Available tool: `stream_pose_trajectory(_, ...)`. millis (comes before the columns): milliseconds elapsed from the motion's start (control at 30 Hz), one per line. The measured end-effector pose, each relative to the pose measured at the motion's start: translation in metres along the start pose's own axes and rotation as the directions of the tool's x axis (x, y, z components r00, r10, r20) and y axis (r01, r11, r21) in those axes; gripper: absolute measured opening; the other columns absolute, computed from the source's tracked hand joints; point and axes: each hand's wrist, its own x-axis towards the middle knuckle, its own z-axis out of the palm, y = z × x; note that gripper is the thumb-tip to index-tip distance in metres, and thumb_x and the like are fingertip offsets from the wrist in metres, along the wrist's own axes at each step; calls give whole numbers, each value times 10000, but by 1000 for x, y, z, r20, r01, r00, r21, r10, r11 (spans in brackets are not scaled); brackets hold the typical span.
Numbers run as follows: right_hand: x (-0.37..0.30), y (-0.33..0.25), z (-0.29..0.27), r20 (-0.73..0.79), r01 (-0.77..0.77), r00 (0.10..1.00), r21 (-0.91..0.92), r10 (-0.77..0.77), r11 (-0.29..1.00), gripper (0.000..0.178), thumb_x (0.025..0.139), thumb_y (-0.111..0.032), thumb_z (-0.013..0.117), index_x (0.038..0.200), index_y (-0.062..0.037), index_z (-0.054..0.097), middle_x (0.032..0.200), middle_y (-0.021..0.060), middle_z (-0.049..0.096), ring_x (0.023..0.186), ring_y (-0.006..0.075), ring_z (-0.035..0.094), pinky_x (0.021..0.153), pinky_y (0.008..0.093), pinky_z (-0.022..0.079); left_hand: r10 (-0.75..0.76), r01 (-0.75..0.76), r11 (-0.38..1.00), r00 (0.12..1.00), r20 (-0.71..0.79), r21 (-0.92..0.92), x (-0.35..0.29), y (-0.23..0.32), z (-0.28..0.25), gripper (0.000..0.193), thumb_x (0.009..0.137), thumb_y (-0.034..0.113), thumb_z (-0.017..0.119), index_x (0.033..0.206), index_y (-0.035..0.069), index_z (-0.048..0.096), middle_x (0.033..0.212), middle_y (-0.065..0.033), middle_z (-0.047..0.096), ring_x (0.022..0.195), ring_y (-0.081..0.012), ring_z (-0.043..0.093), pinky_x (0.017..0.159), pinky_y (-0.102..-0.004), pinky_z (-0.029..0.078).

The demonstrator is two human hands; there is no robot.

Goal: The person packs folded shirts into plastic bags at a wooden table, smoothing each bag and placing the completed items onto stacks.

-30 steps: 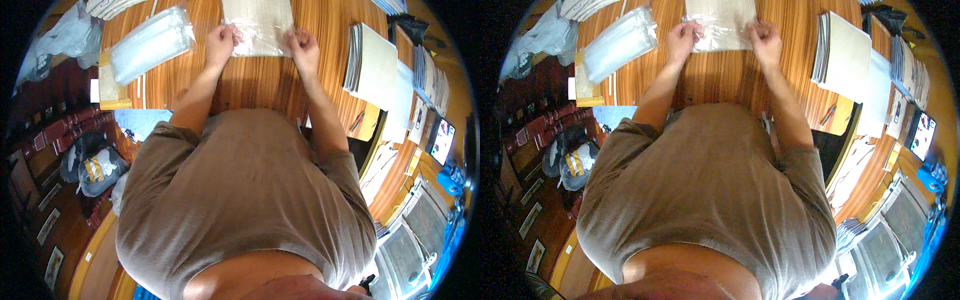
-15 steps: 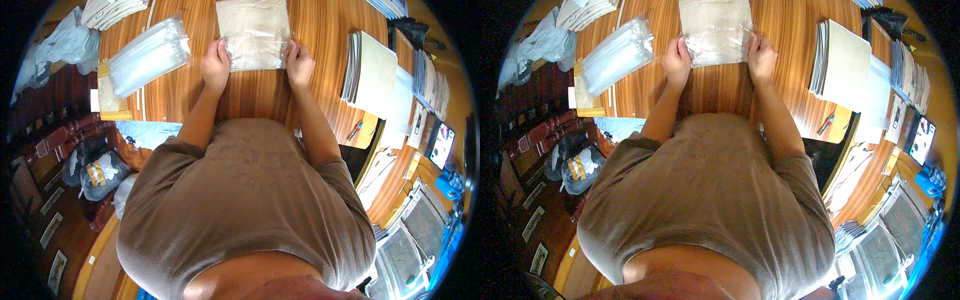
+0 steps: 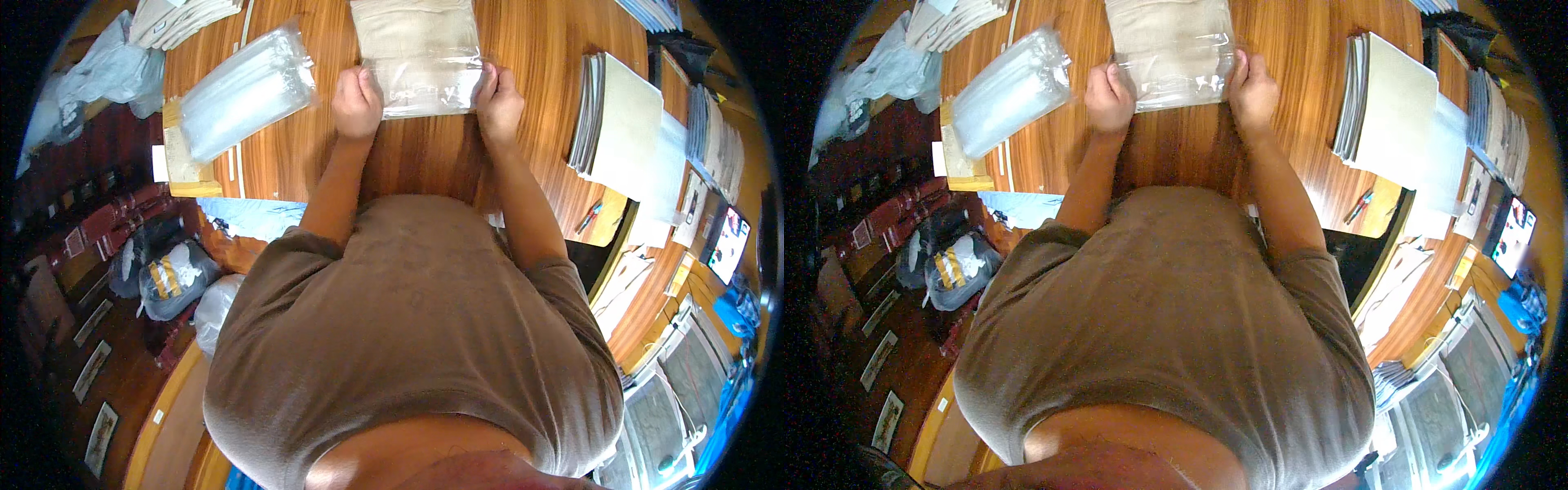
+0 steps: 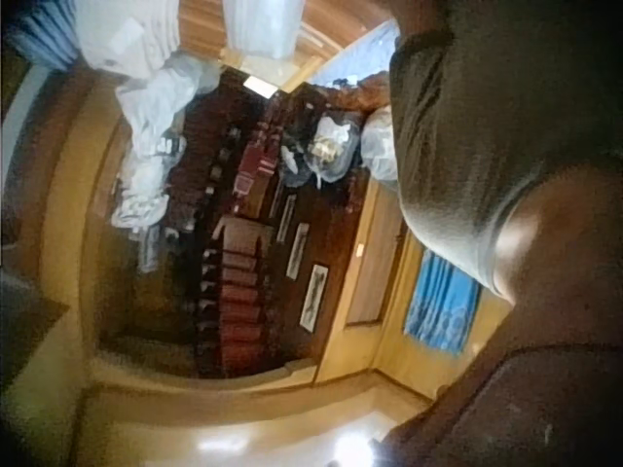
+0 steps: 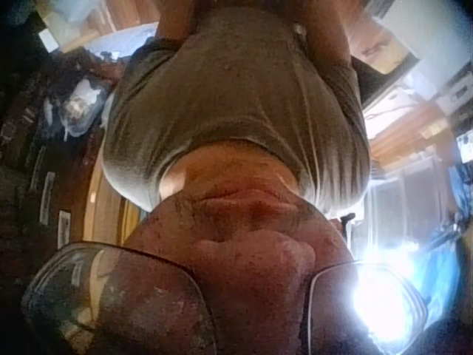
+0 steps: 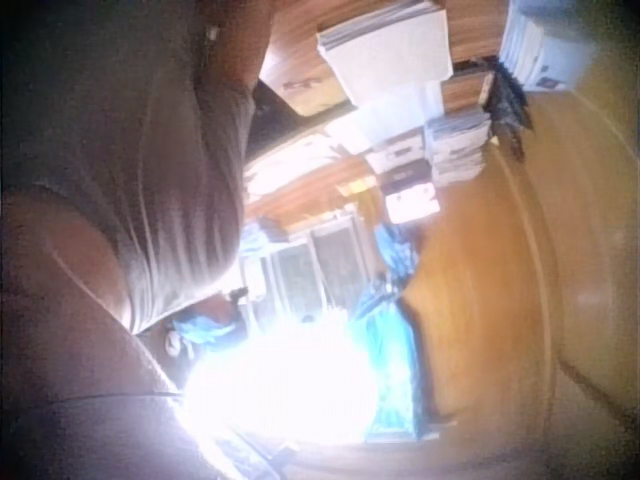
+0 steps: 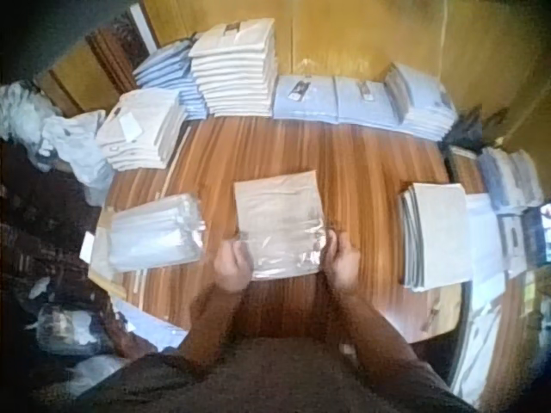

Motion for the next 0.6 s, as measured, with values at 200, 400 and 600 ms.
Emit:
stream_pose_trajectory(200,19,-6,-3,119,-37,991,-178,59,983,356,965,-399,680,840,-67,713,749,209,728,692,418,730,662,502,588,-218,166,944,962,165,284,27,30,-12,170,989,197,674,1077,52,664,1015,-194,658,923,-434,673,725,-521,539)
stream_pose_trajectory(400,29,-6,-6,189,-74,975,-234,120,970,355,969,-394,676,861,-58,717,796,220,742,761,436,741,718,519,591,216,-286,956,849,482,74,28,44,-4,589,994,317,644,1478,20,485,1462,-267,486,1329,-469,518,1111,-582,405)
stream_pose_trajectory(600,55,-49,-9,290,291,941,-420,-177,860,517,1045,-492,503,1324,-82,651,1487,219,580,1358,391,566,1124,526,446,58,-245,919,860,506,310,-1,28,22,756,1065,456,470,1618,-29,295,1693,-356,114,1520,-657,51,1218,-719,108)
